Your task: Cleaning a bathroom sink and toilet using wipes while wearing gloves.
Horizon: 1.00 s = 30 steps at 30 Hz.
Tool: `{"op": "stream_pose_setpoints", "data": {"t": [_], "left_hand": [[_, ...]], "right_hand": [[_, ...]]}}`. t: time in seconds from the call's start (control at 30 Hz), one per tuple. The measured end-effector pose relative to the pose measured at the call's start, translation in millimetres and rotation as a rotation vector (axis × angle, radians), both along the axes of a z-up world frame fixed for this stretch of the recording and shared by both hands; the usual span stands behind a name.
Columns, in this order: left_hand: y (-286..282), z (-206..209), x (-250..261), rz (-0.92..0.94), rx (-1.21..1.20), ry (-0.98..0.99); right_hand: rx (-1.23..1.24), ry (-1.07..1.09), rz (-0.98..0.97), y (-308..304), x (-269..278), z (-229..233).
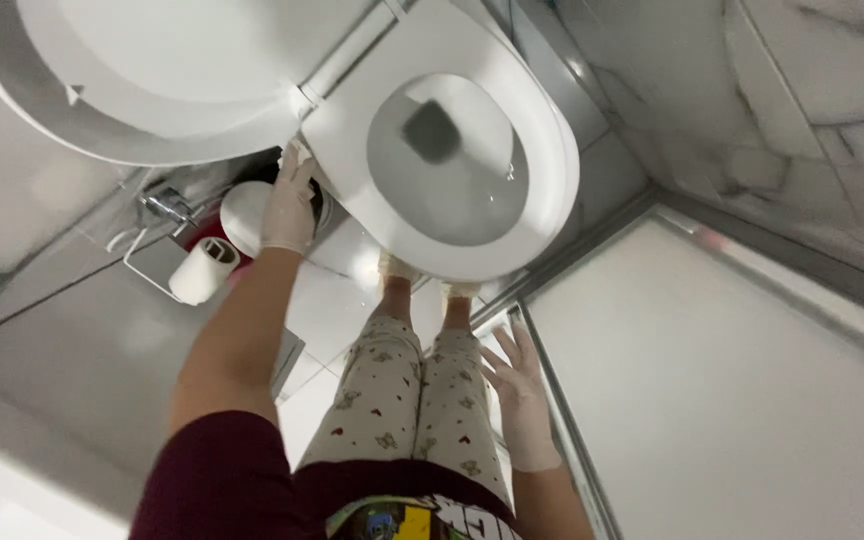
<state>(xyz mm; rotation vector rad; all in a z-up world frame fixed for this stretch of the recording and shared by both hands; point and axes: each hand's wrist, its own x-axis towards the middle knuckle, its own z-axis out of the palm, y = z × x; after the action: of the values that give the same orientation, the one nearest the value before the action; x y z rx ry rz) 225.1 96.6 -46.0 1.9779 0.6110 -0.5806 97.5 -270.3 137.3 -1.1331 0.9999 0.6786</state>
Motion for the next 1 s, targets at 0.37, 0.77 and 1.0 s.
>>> {"op": "stream_pose_setpoints", "data": {"t": [0.37, 0.77, 1.0], "left_hand": [[10, -126, -25, 0.039, 0.47, -0.236], [-41, -2, -107, -0.206, 0.052, 0.194], [51, -67, -32, 0.363, 0.451, -0.127]], "right_hand": [[-0.025, 0.025, 0.052, 13, -9, 2], [-0.008, -0.003, 0.078, 8, -13, 12], [-0.024, 0.015, 0.042, -9, -19, -5]]}}
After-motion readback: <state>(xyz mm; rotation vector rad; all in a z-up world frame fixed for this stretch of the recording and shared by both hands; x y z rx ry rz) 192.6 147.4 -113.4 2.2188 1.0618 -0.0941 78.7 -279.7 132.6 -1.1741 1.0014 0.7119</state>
